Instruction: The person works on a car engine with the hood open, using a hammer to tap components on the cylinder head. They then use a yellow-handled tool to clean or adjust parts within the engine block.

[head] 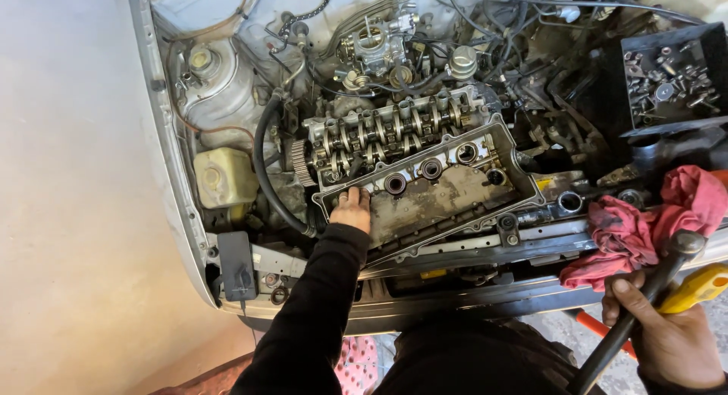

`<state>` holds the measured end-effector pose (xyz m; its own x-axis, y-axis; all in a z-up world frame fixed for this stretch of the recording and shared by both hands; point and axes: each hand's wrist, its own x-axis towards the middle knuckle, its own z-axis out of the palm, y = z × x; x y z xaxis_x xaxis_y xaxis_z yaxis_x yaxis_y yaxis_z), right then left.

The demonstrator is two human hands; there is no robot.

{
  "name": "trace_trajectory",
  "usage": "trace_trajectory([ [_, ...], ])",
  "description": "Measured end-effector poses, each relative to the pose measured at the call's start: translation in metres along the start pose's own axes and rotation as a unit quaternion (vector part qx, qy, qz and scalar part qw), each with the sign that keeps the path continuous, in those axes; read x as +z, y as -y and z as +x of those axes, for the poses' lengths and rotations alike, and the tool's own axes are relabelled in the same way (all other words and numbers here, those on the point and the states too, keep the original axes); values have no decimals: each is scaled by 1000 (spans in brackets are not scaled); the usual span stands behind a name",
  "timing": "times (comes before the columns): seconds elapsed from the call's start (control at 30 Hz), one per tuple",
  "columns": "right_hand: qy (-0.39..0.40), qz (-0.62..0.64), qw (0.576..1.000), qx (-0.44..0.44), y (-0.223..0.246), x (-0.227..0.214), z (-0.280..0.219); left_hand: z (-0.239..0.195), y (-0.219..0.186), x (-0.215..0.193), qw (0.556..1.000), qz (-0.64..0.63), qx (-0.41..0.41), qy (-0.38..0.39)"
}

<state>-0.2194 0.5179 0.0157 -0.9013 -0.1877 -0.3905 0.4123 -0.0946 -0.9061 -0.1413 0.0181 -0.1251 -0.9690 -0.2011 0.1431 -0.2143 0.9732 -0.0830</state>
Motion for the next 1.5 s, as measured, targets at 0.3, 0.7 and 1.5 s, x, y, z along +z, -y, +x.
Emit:
trace_trajectory([
  [0.3,-7,18,1000,0,0,-4,-1,6,2,-3,998,-6,-4,57],
  [0.7,5,30,1000,-7,-10,-15,10,2,6,-1,1000,-1,-3,-5],
  [1.5,103,-82,991,24,-84,-42,109,-257,89,-61,892,-100,-434,76],
])
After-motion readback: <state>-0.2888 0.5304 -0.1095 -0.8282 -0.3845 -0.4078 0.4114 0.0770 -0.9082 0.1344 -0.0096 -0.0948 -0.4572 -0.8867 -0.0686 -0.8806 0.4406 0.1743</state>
